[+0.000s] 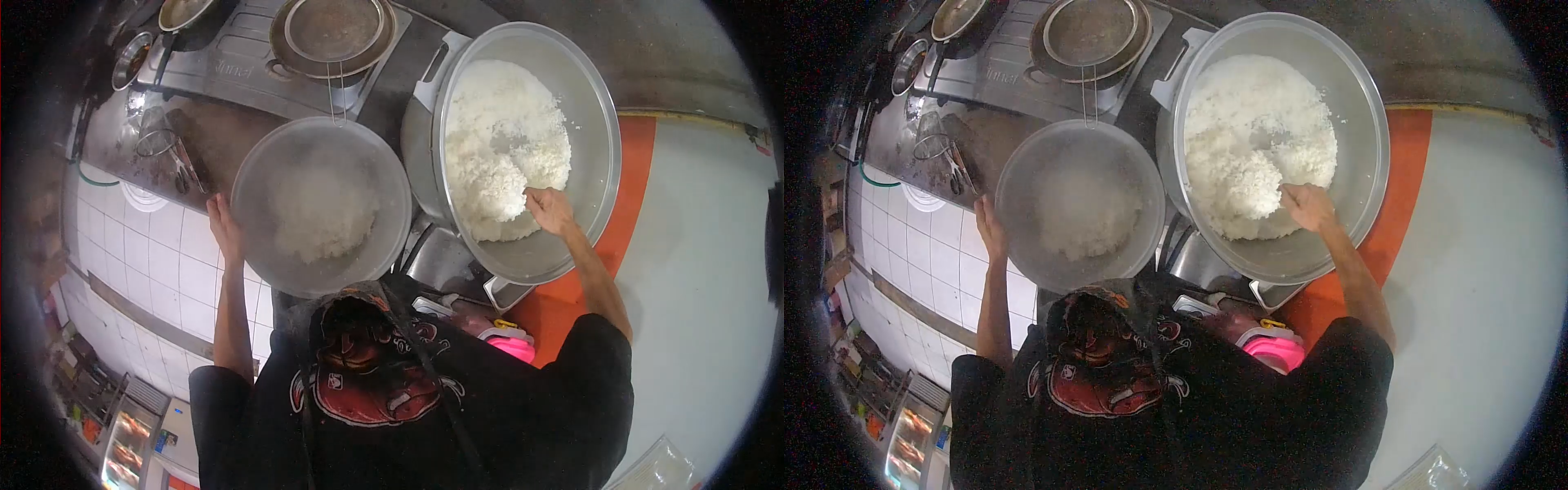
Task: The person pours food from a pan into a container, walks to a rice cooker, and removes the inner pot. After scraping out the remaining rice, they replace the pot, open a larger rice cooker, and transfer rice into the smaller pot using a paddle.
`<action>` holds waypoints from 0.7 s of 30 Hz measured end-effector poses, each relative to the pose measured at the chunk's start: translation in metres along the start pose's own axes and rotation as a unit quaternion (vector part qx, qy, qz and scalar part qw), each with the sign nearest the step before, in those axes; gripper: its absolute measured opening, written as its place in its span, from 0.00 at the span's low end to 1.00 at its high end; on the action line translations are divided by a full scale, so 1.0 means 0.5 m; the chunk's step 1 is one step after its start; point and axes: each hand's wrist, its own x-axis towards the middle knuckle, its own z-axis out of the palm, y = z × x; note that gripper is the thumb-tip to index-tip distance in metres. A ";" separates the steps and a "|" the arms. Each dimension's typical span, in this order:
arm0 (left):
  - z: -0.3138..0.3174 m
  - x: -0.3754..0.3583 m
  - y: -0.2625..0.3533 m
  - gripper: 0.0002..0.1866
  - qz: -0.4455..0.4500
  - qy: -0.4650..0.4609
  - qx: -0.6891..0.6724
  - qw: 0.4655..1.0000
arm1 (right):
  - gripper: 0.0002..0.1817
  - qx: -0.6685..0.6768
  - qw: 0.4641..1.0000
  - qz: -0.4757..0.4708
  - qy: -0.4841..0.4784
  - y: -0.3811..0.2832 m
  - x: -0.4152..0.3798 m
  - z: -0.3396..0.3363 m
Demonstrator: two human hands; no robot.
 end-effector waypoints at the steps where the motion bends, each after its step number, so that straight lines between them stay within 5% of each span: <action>1: 0.004 0.000 0.005 0.25 0.016 0.014 -0.010 1.000 | 0.22 0.032 0.999 -0.007 0.000 -0.002 -0.008 0.005; 2: 0.005 -0.006 0.009 0.25 0.029 0.029 -0.019 0.999 | 0.22 0.028 1.000 -0.009 -0.001 -0.001 -0.022 0.011; 4: 0.000 -0.013 0.022 0.25 0.017 0.035 -0.012 0.999 | 0.24 0.294 0.953 0.066 -0.007 0.000 -0.048 0.020; 7: -0.002 -0.004 0.007 0.25 0.030 0.037 -0.014 0.999 | 0.27 0.380 0.917 0.123 0.017 0.007 -0.087 0.016; 13: -0.001 -0.001 -0.005 0.24 0.052 0.023 -0.039 0.998 | 0.21 0.448 0.882 0.116 0.092 0.065 -0.193 0.005; 18: 0.010 -0.007 -0.009 0.22 0.059 0.068 -0.062 0.994 | 0.15 0.490 0.841 0.120 0.197 -0.037 -0.343 -0.069; 20: 0.008 0.001 -0.027 0.22 0.075 0.059 -0.045 0.994 | 0.12 0.367 0.916 -0.018 0.157 -0.240 -0.380 -0.149; 21: 0.008 0.003 -0.039 0.22 0.086 0.060 -0.016 0.994 | 0.12 0.331 0.937 0.015 0.111 -0.297 -0.386 -0.142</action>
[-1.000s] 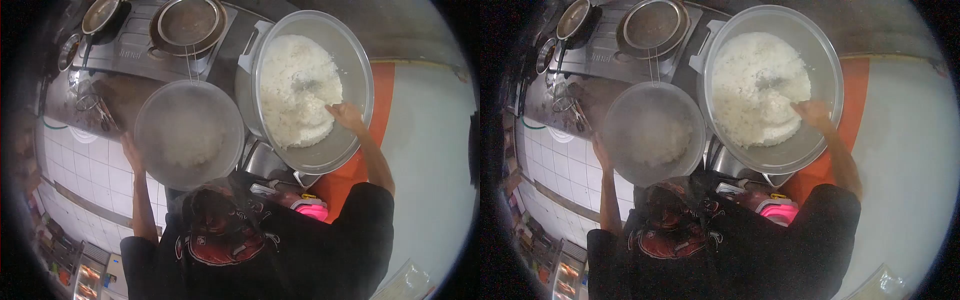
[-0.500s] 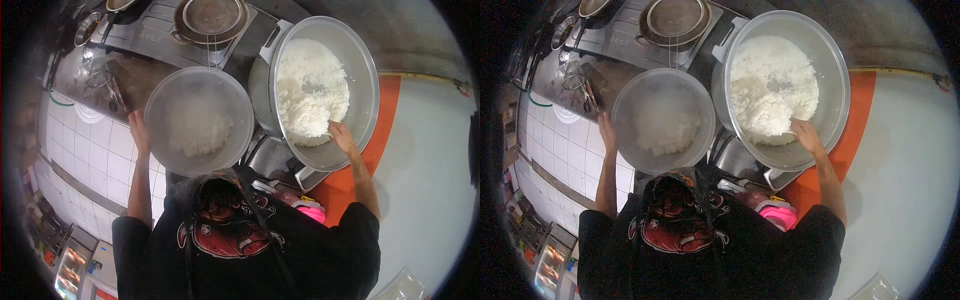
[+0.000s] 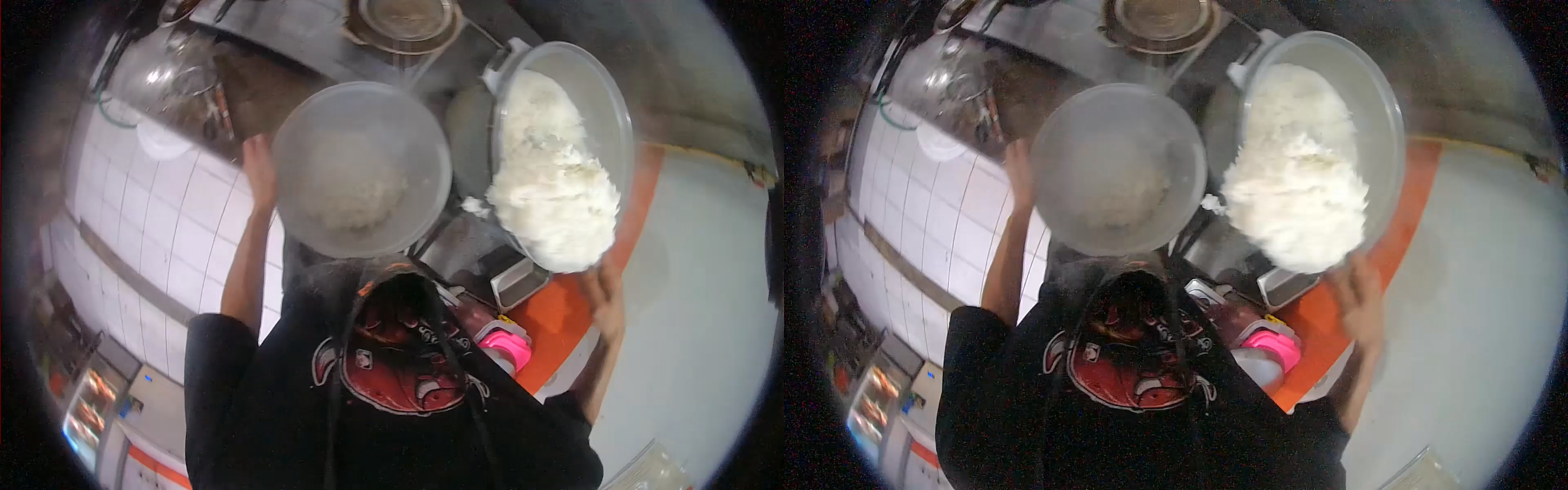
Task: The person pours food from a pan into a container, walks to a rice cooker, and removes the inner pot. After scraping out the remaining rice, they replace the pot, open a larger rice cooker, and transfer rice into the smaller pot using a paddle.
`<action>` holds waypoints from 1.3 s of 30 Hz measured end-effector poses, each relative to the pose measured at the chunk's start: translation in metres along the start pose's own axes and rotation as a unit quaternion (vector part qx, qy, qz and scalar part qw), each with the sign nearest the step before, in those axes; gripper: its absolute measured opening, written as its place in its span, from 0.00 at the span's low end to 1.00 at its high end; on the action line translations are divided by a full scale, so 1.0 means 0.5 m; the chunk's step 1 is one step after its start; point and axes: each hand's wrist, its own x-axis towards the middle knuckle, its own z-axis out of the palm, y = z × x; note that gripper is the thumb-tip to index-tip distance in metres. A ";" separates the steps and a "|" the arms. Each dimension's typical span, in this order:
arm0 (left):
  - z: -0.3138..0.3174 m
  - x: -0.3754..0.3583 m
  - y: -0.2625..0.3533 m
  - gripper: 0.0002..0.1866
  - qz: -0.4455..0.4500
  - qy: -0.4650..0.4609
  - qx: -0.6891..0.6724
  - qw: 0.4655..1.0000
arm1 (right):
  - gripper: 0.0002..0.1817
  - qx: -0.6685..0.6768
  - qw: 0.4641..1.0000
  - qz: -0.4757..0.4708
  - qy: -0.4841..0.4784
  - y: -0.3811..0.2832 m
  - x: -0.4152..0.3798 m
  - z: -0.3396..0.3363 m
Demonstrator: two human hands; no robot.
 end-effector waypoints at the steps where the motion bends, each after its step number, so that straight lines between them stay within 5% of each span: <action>1: 0.001 0.004 -0.011 0.22 0.015 -0.005 0.028 0.999 | 0.11 -0.046 0.998 0.041 -0.032 -0.030 -0.004 0.043; 3: 0.011 0.014 -0.028 0.23 0.019 0.003 0.046 0.999 | 0.12 -0.291 0.950 -0.077 -0.082 -0.012 0.046 0.211; 4: 0.014 0.010 -0.042 0.23 0.029 0.001 0.057 0.998 | 0.13 -0.308 0.946 -0.059 -0.083 -0.029 0.094 0.333; 5: 0.018 0.009 -0.054 0.23 0.029 -0.002 0.063 0.998 | 0.12 -0.140 0.984 0.093 -0.052 -0.058 0.124 0.387; 8: 0.018 -0.003 -0.036 0.23 0.073 0.030 0.035 0.996 | 0.16 -0.168 0.982 -0.077 -0.044 -0.050 0.156 0.467; 9: 0.008 0.000 -0.001 0.23 0.010 0.023 -0.012 1.000 | 0.19 -0.224 0.959 -0.173 -0.009 -0.044 0.168 0.482; 10: 0.001 0.000 0.030 0.22 -0.055 0.012 -0.060 0.997 | 0.17 -0.232 0.962 -0.147 -0.005 -0.052 0.163 0.473; 14: -0.007 -0.007 0.050 0.20 -0.022 0.004 -0.093 0.995 | 0.13 -0.219 0.970 -0.087 -0.063 -0.078 0.155 0.491; 16: -0.005 -0.003 0.055 0.19 -0.064 0.000 -0.090 0.994 | 0.12 -0.295 0.930 -0.082 -0.204 -0.073 0.182 0.562; 19: 0.000 -0.003 0.048 0.18 -0.057 0.008 -0.105 0.993 | 0.13 -0.318 0.920 -0.181 -0.144 0.012 0.274 0.637; 28: 0.007 0.000 0.037 0.18 -0.097 0.001 -0.118 0.988 | 0.19 -0.394 0.914 -0.094 -0.003 0.018 0.380 0.560; 31: 0.002 -0.002 0.044 0.18 -0.084 0.000 -0.103 0.991 | 0.14 -0.437 0.888 -0.097 -0.106 0.005 0.302 0.639; 35: 0.008 0.002 0.041 0.18 -0.095 0.002 -0.118 0.988 | 0.15 -0.332 0.926 -0.133 -0.123 -0.023 0.212 0.565; 37: 0.008 0.000 0.031 0.18 -0.080 -0.015 -0.141 0.987 | 0.18 -0.324 0.938 -0.041 -0.112 -0.072 0.181 0.492; 39: 0.005 0.000 0.040 0.17 -0.071 -0.018 -0.137 0.988 | 0.18 -0.307 0.948 -0.048 -0.072 -0.087 0.158 0.469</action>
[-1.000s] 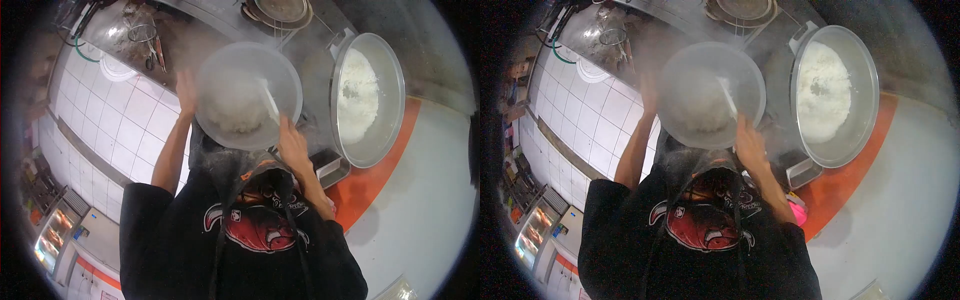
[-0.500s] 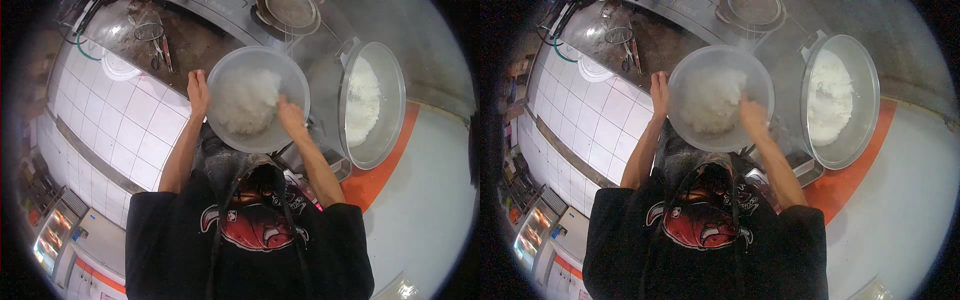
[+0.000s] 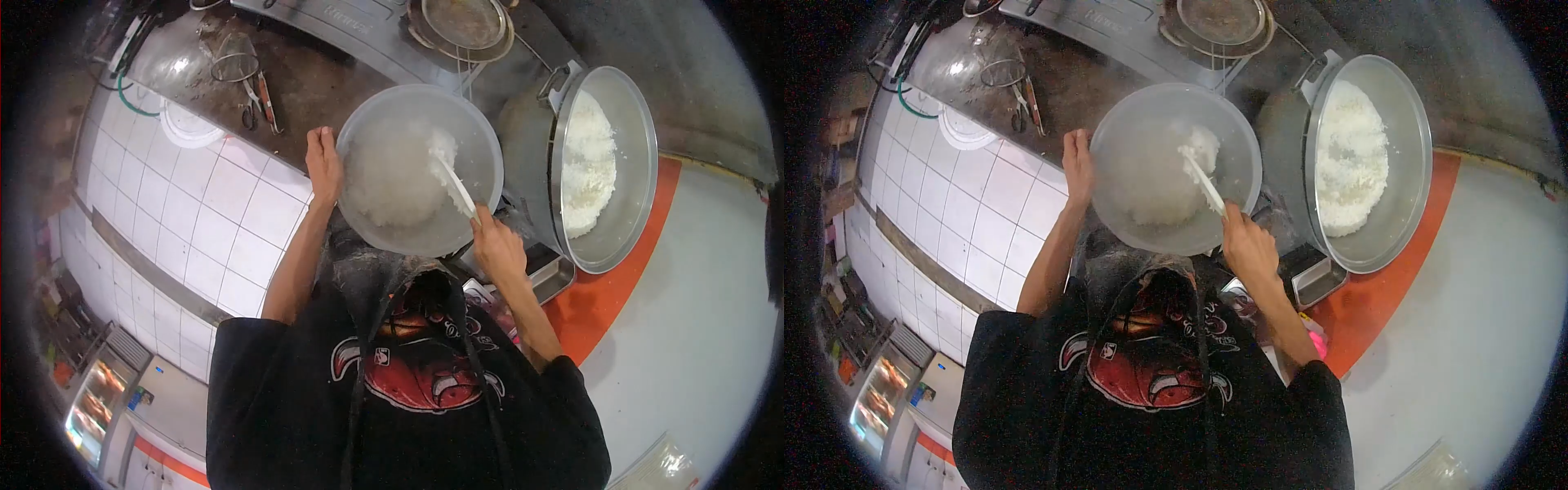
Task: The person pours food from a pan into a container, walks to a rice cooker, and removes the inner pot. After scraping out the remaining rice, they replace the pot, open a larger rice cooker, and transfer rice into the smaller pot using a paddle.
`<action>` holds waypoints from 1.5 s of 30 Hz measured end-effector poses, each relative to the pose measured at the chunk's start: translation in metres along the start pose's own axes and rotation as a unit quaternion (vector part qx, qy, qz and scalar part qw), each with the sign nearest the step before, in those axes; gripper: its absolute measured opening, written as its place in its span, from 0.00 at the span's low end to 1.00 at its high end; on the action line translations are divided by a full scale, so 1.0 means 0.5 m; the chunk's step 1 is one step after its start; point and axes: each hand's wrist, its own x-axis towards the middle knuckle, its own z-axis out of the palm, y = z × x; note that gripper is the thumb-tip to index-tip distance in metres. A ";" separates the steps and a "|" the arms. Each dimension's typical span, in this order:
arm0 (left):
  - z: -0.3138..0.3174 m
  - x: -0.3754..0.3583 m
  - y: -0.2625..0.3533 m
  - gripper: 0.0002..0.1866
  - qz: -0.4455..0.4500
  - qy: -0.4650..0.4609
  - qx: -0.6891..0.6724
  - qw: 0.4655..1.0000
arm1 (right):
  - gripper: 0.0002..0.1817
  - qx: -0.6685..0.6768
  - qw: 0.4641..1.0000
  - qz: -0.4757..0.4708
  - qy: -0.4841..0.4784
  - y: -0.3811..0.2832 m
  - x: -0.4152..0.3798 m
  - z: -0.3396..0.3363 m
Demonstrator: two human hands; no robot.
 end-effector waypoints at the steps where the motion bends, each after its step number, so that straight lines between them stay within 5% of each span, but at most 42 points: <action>1: 0.000 -0.001 0.004 0.17 0.006 0.003 0.004 1.000 | 0.20 0.012 0.999 -0.002 0.039 0.004 -0.007 -0.005; 4: -0.002 -0.002 0.010 0.17 -0.004 -0.002 0.021 1.000 | 0.20 -0.090 0.994 -0.051 -0.041 0.082 0.009 0.071; 7: -0.002 -0.004 0.019 0.18 -0.002 -0.005 0.001 1.000 | 0.20 -0.043 0.995 -0.067 0.061 0.087 -0.005 0.086; 11: 0.000 0.008 0.016 0.19 0.015 -0.010 0.042 0.999 | 0.18 -0.076 0.994 -0.075 0.003 0.106 0.006 0.082; 14: -0.012 -0.015 0.000 0.20 0.020 -0.015 0.056 0.998 | 0.19 -0.042 0.996 0.000 -0.082 0.095 -0.028 0.075; 18: -0.012 0.001 -0.019 0.22 0.016 -0.015 0.061 0.998 | 0.19 0.144 0.990 0.004 -0.014 0.122 -0.037 0.050; 20: -0.005 0.004 -0.008 0.22 0.011 -0.027 0.034 0.999 | 0.20 0.436 0.898 -0.053 -0.028 0.139 -0.044 0.035; 21: -0.010 0.009 -0.024 0.22 0.032 -0.039 0.052 0.997 | 0.21 0.521 0.843 0.036 -0.133 0.123 -0.066 -0.038; 22: -0.010 0.013 -0.028 0.22 0.018 -0.046 0.024 0.998 | 0.21 0.525 0.842 0.042 -0.115 0.127 -0.084 -0.080; 24: -0.017 0.013 -0.031 0.22 0.012 -0.063 0.011 0.998 | 0.20 0.641 0.744 0.063 -0.179 0.152 -0.121 -0.136; 25: -0.021 0.016 -0.031 0.23 -0.001 -0.081 0.025 0.996 | 0.21 0.694 0.700 0.075 -0.151 0.167 -0.141 -0.153; 28: -0.015 0.015 -0.035 0.25 -0.004 -0.052 0.029 0.998 | 0.21 0.726 0.686 0.044 -0.008 0.253 -0.174 -0.193; 32: -0.013 0.005 -0.011 0.27 0.032 -0.060 0.064 0.996 | 0.23 0.485 0.840 0.197 0.141 0.447 -0.123 -0.246; 34: -0.021 0.012 -0.052 0.28 0.088 -0.034 0.129 0.987 | 0.20 0.110 0.946 0.190 0.238 0.560 -0.085 -0.238; 36: -0.028 0.007 -0.042 0.28 0.083 -0.058 0.134 0.986 | 0.15 -0.120 0.921 0.333 0.164 0.599 -0.040 -0.259; 37: -0.028 0.008 -0.028 0.29 0.072 -0.073 0.140 0.985 | 0.15 -0.113 0.919 0.340 0.163 0.633 -0.015 -0.256; 40: -0.018 0.002 0.021 0.35 -0.047 -0.106 0.127 0.985 | 0.12 -0.202 0.921 0.311 0.118 0.731 0.064 -0.213; 42: -0.016 0.009 -0.025 0.33 -0.005 -0.088 0.135 0.987 | 0.12 -0.300 0.916 0.255 0.073 0.766 0.121 -0.202; 45: -0.028 0.004 -0.030 0.31 0.009 -0.054 0.160 0.986 | 0.21 -0.262 0.936 0.229 0.040 0.818 0.151 -0.231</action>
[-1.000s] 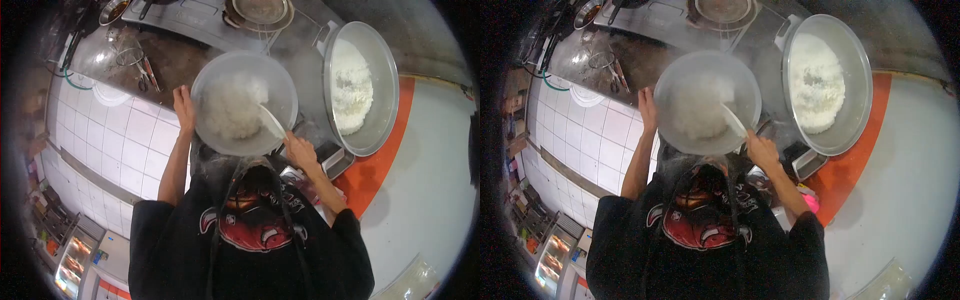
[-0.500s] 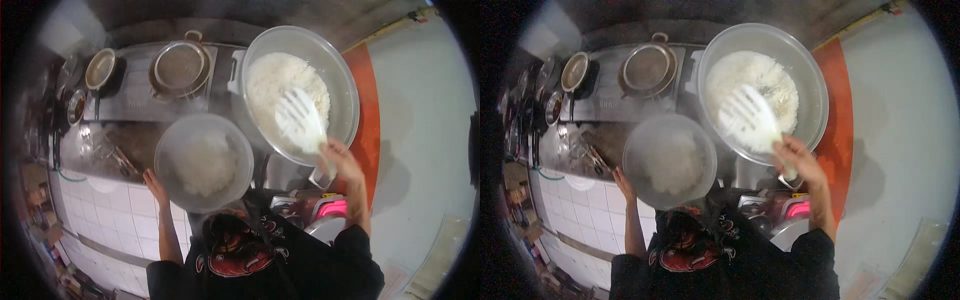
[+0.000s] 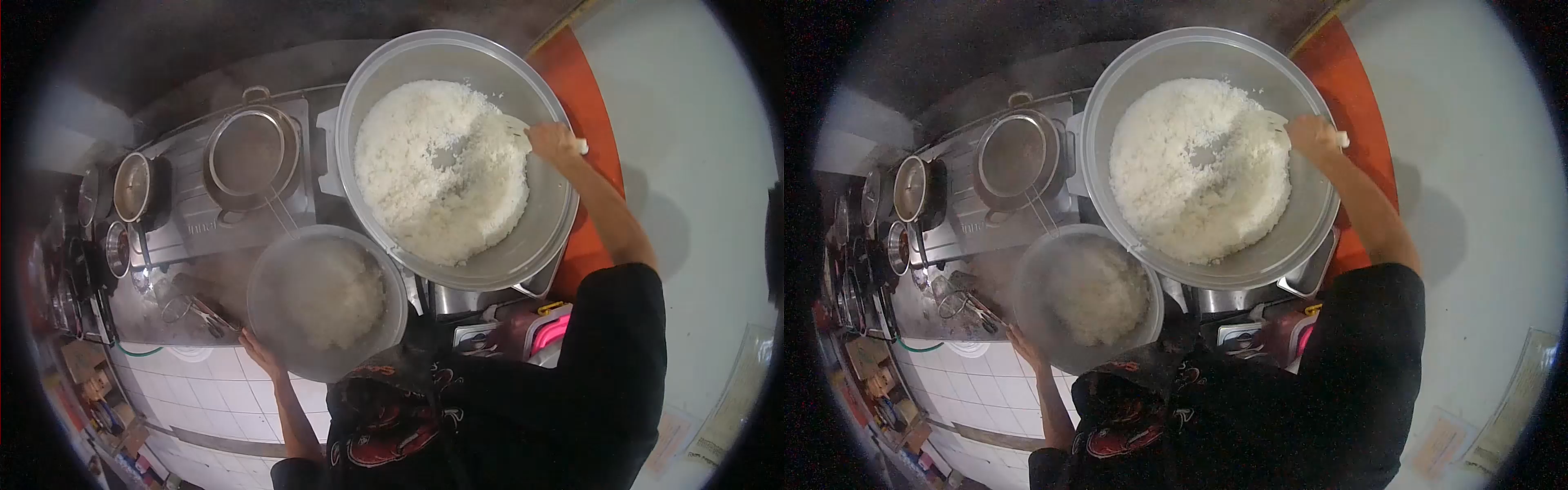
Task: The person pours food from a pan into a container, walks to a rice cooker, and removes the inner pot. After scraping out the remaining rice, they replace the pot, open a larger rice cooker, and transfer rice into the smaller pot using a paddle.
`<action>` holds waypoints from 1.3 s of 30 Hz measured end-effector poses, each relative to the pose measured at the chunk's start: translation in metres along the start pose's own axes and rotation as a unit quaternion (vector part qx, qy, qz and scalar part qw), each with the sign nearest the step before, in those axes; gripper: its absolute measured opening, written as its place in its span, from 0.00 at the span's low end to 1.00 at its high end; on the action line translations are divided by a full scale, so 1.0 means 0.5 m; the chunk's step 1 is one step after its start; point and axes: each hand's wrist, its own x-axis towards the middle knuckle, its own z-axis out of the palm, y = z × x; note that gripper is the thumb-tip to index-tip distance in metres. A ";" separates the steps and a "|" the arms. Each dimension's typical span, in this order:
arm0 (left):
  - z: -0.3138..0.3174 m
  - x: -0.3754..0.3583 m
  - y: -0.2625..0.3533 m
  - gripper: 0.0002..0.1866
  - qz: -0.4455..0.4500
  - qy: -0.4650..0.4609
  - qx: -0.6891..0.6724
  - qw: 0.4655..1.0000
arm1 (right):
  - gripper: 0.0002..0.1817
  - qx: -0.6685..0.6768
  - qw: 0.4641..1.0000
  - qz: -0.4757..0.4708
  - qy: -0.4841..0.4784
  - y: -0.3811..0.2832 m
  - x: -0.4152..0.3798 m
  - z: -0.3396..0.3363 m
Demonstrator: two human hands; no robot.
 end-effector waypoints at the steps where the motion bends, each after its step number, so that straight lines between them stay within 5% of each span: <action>1: 0.009 -0.002 0.010 0.31 -0.028 0.017 0.003 0.999 | 0.21 -0.001 1.000 0.001 -0.003 0.013 0.012 -0.011; 13: 0.010 -0.005 0.060 0.28 -0.029 0.000 -0.060 0.998 | 0.27 0.114 0.969 -0.157 -0.155 0.021 0.069 -0.065; 17: 0.010 -0.006 0.038 0.29 -0.029 -0.005 -0.103 0.994 | 0.26 0.229 0.908 -0.299 -0.187 -0.123 0.022 -0.052; 20: 0.009 -0.003 0.040 0.29 0.000 0.037 -0.027 0.999 | 0.22 0.275 0.882 -0.337 -0.182 -0.198 -0.021 -0.037; 25: 0.005 0.000 0.039 0.29 -0.005 -0.010 -0.087 0.996 | 0.18 0.323 0.853 -0.404 -0.078 -0.212 -0.045 -0.015; 28: 0.008 0.004 -0.020 0.27 0.066 0.032 -0.023 0.997 | 0.16 0.360 0.837 -0.360 -0.200 -0.196 -0.077 -0.062; 31: 0.007 0.018 -0.040 0.29 0.015 0.018 -0.066 0.998 | 0.14 0.398 0.827 -0.274 -0.287 -0.180 -0.125 -0.121; 35: 0.002 -0.008 0.043 0.28 0.004 0.044 -0.069 0.997 | 0.14 0.505 0.807 -0.188 -0.243 -0.131 -0.194 -0.100; 37: 0.004 -0.008 0.080 0.25 -0.043 0.032 -0.090 0.995 | 0.12 0.557 0.765 -0.116 -0.303 -0.086 -0.236 -0.102; 39: 0.007 0.002 0.037 0.26 -0.023 0.026 -0.113 0.993 | 0.12 0.582 0.749 -0.130 -0.287 -0.044 -0.273 -0.106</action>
